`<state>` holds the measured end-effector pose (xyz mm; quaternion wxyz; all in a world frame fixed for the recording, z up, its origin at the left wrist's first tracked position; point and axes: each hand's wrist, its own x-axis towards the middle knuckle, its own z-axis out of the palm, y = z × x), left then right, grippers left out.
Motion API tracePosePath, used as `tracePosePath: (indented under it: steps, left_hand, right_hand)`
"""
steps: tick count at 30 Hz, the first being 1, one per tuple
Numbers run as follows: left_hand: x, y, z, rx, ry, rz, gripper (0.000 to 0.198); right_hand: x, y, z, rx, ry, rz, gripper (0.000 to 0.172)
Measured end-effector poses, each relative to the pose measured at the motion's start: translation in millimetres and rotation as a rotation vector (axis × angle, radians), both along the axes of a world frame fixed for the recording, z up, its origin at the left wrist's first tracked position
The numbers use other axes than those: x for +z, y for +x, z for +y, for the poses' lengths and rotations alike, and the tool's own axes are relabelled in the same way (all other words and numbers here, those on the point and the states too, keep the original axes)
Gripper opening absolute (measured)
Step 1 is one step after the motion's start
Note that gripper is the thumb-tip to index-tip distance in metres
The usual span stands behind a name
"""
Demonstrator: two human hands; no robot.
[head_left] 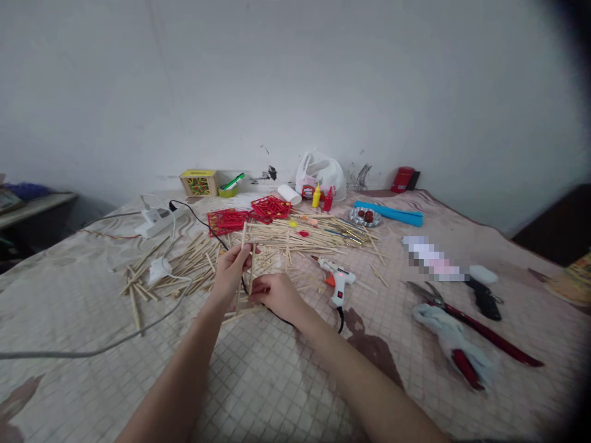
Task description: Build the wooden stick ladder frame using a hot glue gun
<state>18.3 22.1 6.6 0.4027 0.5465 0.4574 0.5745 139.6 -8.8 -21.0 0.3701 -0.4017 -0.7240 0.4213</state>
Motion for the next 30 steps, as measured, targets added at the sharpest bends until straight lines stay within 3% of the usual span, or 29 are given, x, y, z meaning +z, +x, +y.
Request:
tracePosePath:
  steps: [2, 5, 7, 8, 11, 14, 22, 30]
  left_hand:
    - [-1.0, -1.3, 0.4, -0.005, -0.003, -0.002, 0.031]
    - [-3.3, -1.9, 1.7, -0.014, -0.007, -0.022, 0.033]
    - [-4.8, -1.5, 2.5, -0.021, -0.008, -0.041, 0.035]
    - [-5.4, -1.1, 2.7, -0.025, -0.009, -0.050, 0.035]
    - [-6.3, -0.4, 2.4, -0.032, -0.012, -0.076, 0.035]
    - [-6.6, -0.9, 2.0, -0.038, -0.020, -0.105, 0.035]
    - [-9.6, -4.9, 4.7, -0.090, -0.004, -0.153, 0.032]
    - [-7.8, 1.7, -8.7, -0.209, -0.063, 0.003, 0.028]
  right_hand:
    - [5.7, 6.7, -2.8, -0.102, 0.105, 0.000, 0.007]
    - [13.3, 25.1, -2.2, -0.492, 0.343, 0.048, 0.016]
    - [14.0, 39.1, 2.9, -0.692, 0.382, 0.063, 0.021]
    - [12.8, 45.0, 6.2, -0.713, 0.346, 0.051, 0.025]
    - [5.7, 53.9, 15.2, -0.525, 0.169, 0.017, 0.026]
    - [1.5, 52.7, 18.2, -0.343, 0.117, 0.039, 0.021]
    - [10.4, 72.0, 19.6, -0.341, 0.108, 0.203, 0.026]
    - [8.1, 84.7, 19.2, -0.344, 0.098, 0.239, 0.029]
